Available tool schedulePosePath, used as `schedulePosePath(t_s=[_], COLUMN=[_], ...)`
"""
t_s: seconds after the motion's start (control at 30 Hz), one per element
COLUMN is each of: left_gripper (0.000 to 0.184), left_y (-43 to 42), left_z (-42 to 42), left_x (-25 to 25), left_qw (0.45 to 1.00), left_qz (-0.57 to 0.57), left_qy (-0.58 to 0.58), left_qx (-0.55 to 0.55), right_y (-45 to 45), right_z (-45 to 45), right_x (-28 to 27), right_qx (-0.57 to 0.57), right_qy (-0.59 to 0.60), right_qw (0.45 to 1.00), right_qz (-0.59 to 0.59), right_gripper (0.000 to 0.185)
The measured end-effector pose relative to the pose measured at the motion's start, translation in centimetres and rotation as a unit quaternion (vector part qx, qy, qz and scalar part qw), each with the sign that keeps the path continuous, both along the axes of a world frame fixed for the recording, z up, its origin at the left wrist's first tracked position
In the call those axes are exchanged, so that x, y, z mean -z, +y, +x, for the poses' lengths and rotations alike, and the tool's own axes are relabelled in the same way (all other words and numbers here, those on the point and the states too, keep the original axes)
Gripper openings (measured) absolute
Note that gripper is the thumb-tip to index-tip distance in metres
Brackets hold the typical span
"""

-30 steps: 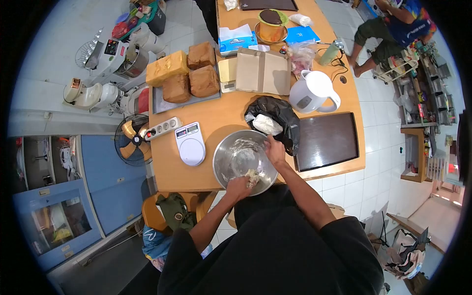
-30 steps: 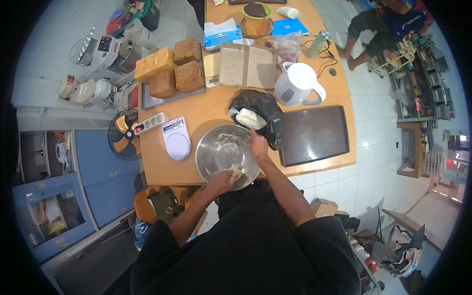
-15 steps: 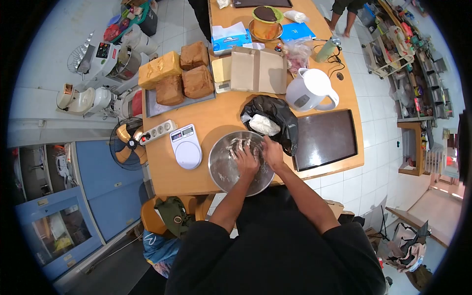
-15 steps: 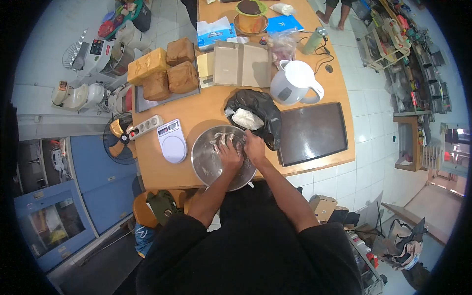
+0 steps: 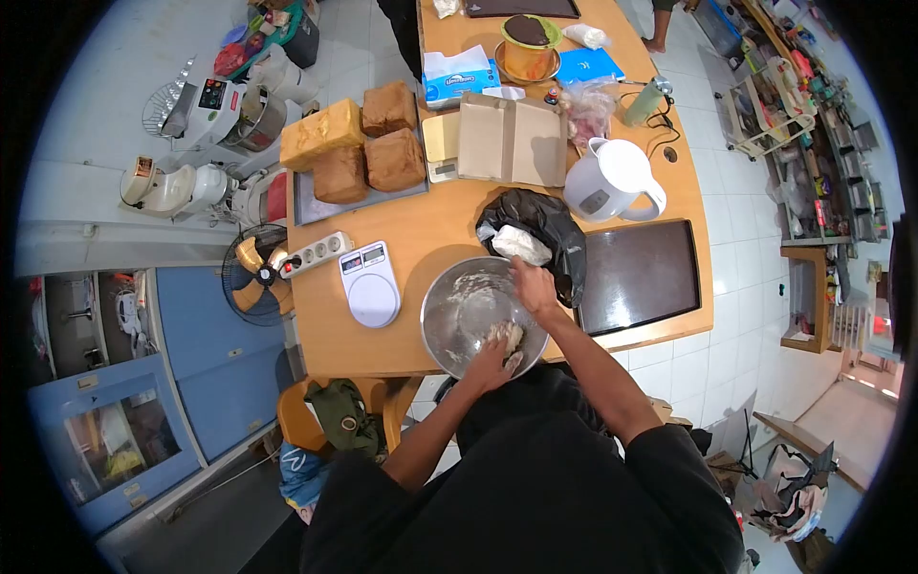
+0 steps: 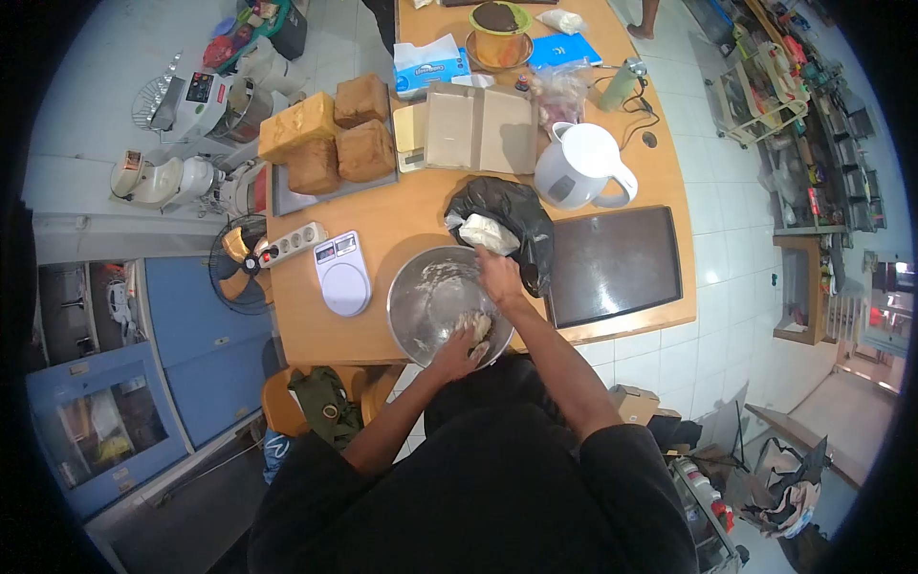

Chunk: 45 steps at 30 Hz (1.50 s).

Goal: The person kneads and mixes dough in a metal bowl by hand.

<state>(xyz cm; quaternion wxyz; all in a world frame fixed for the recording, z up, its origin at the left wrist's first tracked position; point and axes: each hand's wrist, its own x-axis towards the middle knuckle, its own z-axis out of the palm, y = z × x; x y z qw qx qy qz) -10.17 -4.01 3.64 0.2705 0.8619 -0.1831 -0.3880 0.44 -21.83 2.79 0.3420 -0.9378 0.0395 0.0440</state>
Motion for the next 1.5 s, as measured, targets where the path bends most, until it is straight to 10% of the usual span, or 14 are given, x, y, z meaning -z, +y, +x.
schedulePosePath(t_s=[0.33,0.5,0.73,1.2,1.5], left_gripper=[0.04,0.04,0.052,0.05,0.038], left_y=[0.3,-2.1,-5.8,-4.9,-4.2], left_z=[-0.2,1.1,2.8,4.7,0.4], left_x=[-0.9,1.9,4.9,-0.4,-3.3], left_qw=[0.993,0.971,0.929,0.975,0.953], left_qz=[0.025,0.078,0.068,0.008,-0.067], left_qy=[-0.069,-0.171,-0.31,-0.046,-0.166], left_qx=[-0.09,-0.146,-0.19,-0.218,-0.243], right_y=[0.0,-0.4,4.2,0.4,0.3], right_z=[0.9,-1.9,-13.4,-10.2,-8.3], right_x=[0.5,-1.0,3.0,2.2,0.0], right_qx=[-0.024,0.073,0.318,0.287,0.254], right_qy=[0.05,-0.046,-0.031,-0.018,-0.001], right_qw=[0.998,0.949,0.903,0.926,0.958], right_qz=[0.021,0.303,0.286,0.244,0.135], right_gripper=[0.019,0.051,0.037,0.028,0.033])
